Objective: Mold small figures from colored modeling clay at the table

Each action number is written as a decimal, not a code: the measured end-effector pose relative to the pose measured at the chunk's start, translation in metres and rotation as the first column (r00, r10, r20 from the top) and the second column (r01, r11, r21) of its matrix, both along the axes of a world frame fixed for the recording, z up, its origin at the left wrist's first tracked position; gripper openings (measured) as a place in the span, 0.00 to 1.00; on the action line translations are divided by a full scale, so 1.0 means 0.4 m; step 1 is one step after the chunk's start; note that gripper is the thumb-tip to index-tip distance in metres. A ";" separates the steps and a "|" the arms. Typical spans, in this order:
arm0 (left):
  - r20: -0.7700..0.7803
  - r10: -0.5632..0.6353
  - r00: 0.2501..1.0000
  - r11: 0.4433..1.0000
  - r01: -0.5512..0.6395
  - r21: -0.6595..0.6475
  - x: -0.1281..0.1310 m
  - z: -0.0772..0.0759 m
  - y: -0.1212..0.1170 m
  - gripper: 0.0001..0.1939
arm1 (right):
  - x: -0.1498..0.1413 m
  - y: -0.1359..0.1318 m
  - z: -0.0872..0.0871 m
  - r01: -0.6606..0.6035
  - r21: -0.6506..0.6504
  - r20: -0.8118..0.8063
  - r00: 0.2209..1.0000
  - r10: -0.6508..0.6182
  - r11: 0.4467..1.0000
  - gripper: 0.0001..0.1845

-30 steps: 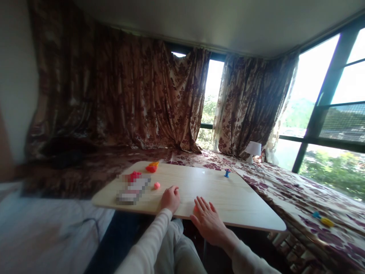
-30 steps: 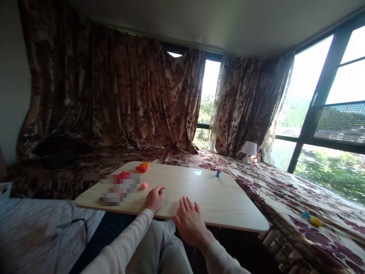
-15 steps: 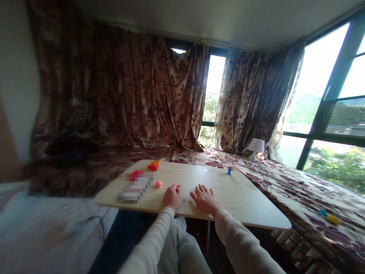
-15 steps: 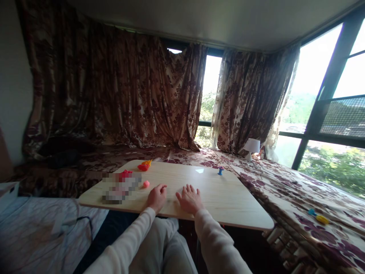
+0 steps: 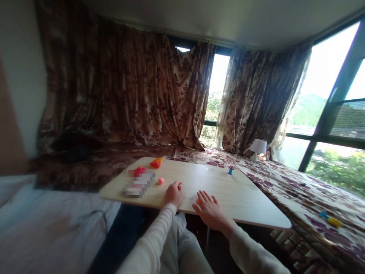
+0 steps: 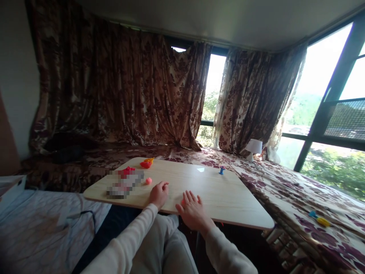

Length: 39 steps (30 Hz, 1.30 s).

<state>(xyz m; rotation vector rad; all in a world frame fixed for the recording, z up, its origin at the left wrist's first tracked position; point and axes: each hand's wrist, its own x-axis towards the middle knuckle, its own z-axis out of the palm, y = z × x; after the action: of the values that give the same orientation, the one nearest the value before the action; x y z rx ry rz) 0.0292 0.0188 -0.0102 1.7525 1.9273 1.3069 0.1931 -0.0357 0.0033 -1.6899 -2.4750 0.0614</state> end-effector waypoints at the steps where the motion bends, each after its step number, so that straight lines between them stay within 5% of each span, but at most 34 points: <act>1: -0.001 0.000 1.000 1.000 0.000 -0.001 -0.001 0.000 0.000 0.14 | -0.006 0.027 0.005 0.013 -0.007 0.000 1.000 -0.013 1.000 0.32; 7: -0.006 -0.020 1.000 1.000 0.020 -0.005 -0.005 0.002 0.003 0.14 | -0.027 0.114 0.012 0.094 0.026 0.009 0.996 -0.094 0.995 0.31; 18: -0.004 0.000 1.000 1.000 -0.001 -0.028 -0.002 0.001 0.003 0.14 | 0.028 -0.128 -0.031 -0.075 0.076 -0.012 0.997 0.076 0.994 0.36; 21: -0.016 -0.007 1.000 1.000 0.006 -0.024 -0.002 0.001 0.000 0.13 | 0.017 -0.094 -0.019 -0.039 0.061 -0.022 0.999 0.041 0.997 0.35; 27: -0.032 -0.005 0.999 1.000 0.004 -0.027 -0.002 0.005 -0.002 0.14 | -0.026 0.083 0.021 0.074 -0.001 -0.009 0.997 -0.074 0.997 0.29; 30: -0.036 -0.005 0.999 1.000 0.004 -0.026 -0.002 0.005 0.001 0.14 | -0.033 0.104 0.024 0.117 -0.003 -0.005 0.993 -0.117 0.993 0.29; 39: -0.029 0.009 1.000 0.999 -0.010 -0.033 0.002 0.000 0.007 0.14 | 0.027 -0.122 -0.019 -0.077 0.068 -0.010 0.997 0.077 0.995 0.33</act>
<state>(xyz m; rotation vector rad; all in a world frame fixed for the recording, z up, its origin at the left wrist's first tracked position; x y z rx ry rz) 0.0300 0.0218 -0.0104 1.7583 1.9637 1.2516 0.2039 -0.0844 -0.0045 -1.5630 -2.5030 -0.0029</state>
